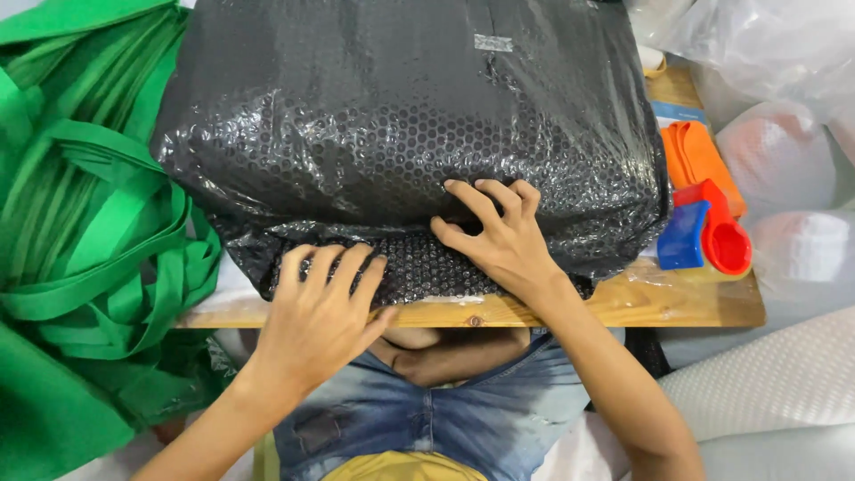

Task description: Unwrapping a foam pillow from black bubble wrap and wiping it down thoroughly with an orange cloth.

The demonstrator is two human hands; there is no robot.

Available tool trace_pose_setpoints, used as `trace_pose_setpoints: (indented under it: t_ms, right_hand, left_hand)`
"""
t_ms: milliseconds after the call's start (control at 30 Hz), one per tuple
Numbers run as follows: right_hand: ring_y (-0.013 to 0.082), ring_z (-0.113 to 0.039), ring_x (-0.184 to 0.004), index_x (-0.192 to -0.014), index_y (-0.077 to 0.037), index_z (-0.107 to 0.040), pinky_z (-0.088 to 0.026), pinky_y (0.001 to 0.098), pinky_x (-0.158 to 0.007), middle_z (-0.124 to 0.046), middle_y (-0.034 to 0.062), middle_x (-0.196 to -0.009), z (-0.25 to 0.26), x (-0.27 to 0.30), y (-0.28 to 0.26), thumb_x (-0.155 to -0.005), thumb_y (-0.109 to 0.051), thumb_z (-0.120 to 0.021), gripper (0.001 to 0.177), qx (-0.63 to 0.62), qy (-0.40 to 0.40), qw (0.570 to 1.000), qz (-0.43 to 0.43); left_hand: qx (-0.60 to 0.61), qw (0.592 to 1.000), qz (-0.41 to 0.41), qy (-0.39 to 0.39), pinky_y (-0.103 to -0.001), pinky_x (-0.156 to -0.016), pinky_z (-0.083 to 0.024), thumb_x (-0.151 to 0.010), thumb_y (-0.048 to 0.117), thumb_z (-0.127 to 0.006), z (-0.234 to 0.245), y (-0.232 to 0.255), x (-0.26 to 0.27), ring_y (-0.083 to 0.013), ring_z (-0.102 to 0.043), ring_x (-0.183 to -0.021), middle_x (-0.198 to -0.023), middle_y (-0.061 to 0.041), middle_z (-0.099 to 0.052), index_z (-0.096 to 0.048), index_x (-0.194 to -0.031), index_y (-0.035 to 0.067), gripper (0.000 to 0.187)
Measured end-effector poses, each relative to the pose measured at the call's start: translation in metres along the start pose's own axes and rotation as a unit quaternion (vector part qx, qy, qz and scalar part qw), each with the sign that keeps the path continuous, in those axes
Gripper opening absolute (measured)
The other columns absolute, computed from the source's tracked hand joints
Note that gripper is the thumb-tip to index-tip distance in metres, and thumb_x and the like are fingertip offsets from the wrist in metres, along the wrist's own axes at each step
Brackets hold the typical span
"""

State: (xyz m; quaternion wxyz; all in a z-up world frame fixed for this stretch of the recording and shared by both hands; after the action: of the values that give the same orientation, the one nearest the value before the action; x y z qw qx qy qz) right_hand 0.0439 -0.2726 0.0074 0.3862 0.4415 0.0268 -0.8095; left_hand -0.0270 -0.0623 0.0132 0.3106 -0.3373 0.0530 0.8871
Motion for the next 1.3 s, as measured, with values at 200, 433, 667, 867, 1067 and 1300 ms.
trace_pose_setpoints:
  t_ms: [200, 433, 667, 867, 1067, 1300]
  right_hand:
    - [0.0307, -0.048, -0.119, -0.099, -0.031, -0.07, -0.038, 0.0437, -0.091, -0.063, 0.0054, -0.133, -0.003, 0.007, 0.004, -0.11, -0.032, -0.05, 0.023, -0.016, -0.022, 1.0, 0.006]
    - [0.0301, -0.049, -0.119, -0.1, -0.031, -0.071, -0.037, 0.0421, -0.09, -0.062, 0.0051, -0.134, -0.005, 0.009, 0.008, -0.109, -0.033, -0.053, 0.02, -0.019, -0.022, 1.0, 0.011]
    - [0.0324, -0.049, -0.115, -0.1, -0.029, -0.073, -0.035, 0.0442, -0.092, -0.059, 0.0076, -0.124, -0.006, 0.011, 0.011, -0.109, -0.032, -0.051, 0.024, -0.097, -0.004, 0.995, -0.023]
    - [0.0237, -0.047, -0.11, -0.11, -0.018, -0.066, -0.03, 0.0435, -0.093, -0.053, 0.0022, -0.107, 0.004, 0.008, 0.017, -0.099, -0.019, -0.071, 0.012, -0.125, -0.097, 0.983, -0.092]
    - [0.032, -0.052, -0.125, -0.121, -0.015, -0.068, -0.036, 0.0499, -0.104, -0.057, 0.0103, -0.12, 0.04, 0.008, 0.003, -0.106, 0.0, -0.057, 0.024, -0.161, -0.112, 0.976, -0.095]
    - [0.0311, -0.048, -0.125, -0.12, -0.008, -0.054, -0.037, 0.0455, -0.112, -0.049, 0.0162, -0.128, 0.15, 0.091, 0.038, -0.081, 0.007, -0.051, 0.042, 0.027, 0.071, 0.876, -0.476]
  left_hand:
    - [0.018, 0.997, -0.051, 0.059, -0.048, -0.08, -0.05, -0.089, 0.016, -0.056, -0.021, 0.002, 0.011, -0.0328, -0.061, -0.086, -0.096, -0.013, -0.061, -0.07, -0.099, 0.009, 0.019]
    - [0.044, 0.993, -0.047, 0.104, -0.042, -0.078, -0.051, -0.097, 0.003, -0.057, -0.001, -0.014, -0.005, -0.0285, -0.061, -0.08, -0.087, -0.01, -0.061, -0.071, -0.094, 0.006, 0.014]
    - [0.007, 0.988, -0.111, 0.103, -0.039, -0.076, -0.05, -0.097, -0.001, -0.056, 0.012, -0.028, -0.044, -0.0282, -0.059, -0.082, -0.088, -0.008, -0.057, -0.068, -0.092, 0.009, 0.017]
    - [-0.028, 0.992, -0.118, 0.014, -0.032, -0.082, -0.048, -0.104, 0.015, -0.066, 0.005, -0.036, -0.053, -0.0177, -0.066, -0.096, -0.117, 0.004, -0.069, -0.069, -0.105, 0.022, 0.008]
    - [-0.049, 0.993, -0.106, 0.006, -0.03, -0.087, -0.057, -0.105, 0.017, -0.076, -0.006, -0.044, -0.048, -0.0161, -0.069, -0.106, -0.127, 0.007, -0.074, -0.072, -0.103, 0.022, 0.006]
    - [-0.06, 0.992, -0.104, -0.047, -0.029, -0.094, -0.062, -0.1, 0.024, -0.082, -0.008, -0.049, -0.047, -0.0149, -0.073, -0.111, -0.136, 0.007, -0.076, -0.075, -0.102, 0.029, 0.009]
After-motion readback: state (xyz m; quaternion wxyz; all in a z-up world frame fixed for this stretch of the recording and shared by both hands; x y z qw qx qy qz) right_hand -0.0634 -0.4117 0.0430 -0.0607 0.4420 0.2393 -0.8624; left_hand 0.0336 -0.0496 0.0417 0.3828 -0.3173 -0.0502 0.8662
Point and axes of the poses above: each hand's wrist, its own x-axis away from the middle knuckle, its own z-axis out of the back of the hand, y = z × x, the point moved 4 cm from there along -x, towards the middle knuckle
